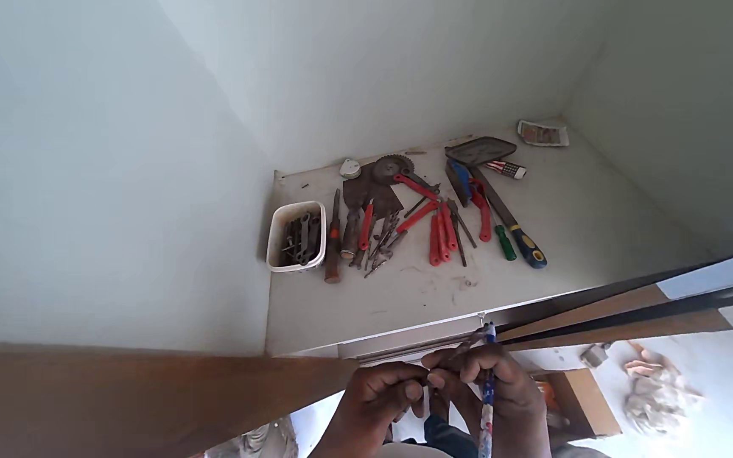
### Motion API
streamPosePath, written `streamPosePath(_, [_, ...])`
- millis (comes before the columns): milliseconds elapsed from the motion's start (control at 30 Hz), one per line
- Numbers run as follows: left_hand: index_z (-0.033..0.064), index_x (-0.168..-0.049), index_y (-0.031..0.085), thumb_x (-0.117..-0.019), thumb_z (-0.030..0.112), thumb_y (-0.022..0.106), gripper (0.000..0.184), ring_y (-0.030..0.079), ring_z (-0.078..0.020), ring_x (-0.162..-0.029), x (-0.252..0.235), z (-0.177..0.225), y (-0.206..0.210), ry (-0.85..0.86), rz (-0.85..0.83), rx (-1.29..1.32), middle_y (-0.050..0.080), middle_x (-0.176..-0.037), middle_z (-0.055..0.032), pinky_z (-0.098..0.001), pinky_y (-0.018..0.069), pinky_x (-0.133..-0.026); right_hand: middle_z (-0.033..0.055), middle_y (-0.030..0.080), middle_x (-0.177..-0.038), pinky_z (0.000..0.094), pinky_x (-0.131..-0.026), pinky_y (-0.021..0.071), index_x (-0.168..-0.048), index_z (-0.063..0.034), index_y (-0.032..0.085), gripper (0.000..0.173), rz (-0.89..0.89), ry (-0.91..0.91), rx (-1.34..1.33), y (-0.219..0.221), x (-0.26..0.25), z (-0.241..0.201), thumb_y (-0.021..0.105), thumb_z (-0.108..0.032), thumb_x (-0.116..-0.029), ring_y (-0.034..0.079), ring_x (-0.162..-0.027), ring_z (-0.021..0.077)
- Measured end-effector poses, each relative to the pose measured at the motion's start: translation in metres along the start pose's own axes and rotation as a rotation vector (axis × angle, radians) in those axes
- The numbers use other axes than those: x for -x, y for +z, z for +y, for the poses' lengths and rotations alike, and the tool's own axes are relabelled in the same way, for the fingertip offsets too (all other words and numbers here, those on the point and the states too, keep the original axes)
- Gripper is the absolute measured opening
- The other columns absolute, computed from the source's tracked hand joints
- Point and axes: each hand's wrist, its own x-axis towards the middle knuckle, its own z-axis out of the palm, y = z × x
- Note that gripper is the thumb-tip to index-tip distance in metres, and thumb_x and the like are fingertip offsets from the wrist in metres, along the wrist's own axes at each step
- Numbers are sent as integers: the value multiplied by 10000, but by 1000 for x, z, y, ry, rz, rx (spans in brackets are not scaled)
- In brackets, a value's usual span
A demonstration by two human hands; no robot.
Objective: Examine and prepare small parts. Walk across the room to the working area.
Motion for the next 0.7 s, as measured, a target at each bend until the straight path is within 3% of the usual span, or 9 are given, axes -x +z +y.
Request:
streamPosePath(367, [42,-1080,727,-966,156,704,163,681,-70,-732,-2,-4,5,-68,137,114,749,-931,-89,-189,542,-609,34,767,-1036,297,-800,634,-1061,-99,544,257,-80,48,90,-7,2,5,752,-62,-914,750,-912,152])
streamPosePath(500, [57,-1073,744,-964,175,708,165,682,-61,-734,-2,-4,7,-69,133,76,751,-916,-69,-191,556,-636,39,760,-1003,302,-789,636,-1025,-93,551,259,-73,80,87,-10,1,7,768,-45,-893,746,-894,151])
streamPosePath(633, [76,-1081,761,-980,206,686,181,626,-16,-666,-1,-7,13,-119,141,83,741,-874,-31,-165,514,-583,-4,751,-1021,274,-783,623,-1032,-103,538,231,-146,67,154,-17,-1,7,735,-54,-923,728,-905,106])
streamPosePath(700, [76,-1083,766,-991,225,673,198,616,-6,-657,-1,-8,14,-140,135,87,735,-854,-13,-161,508,-576,17,747,-1038,289,-789,627,-1047,-89,524,225,-180,87,110,-21,-2,7,713,-41,-934,730,-920,124])
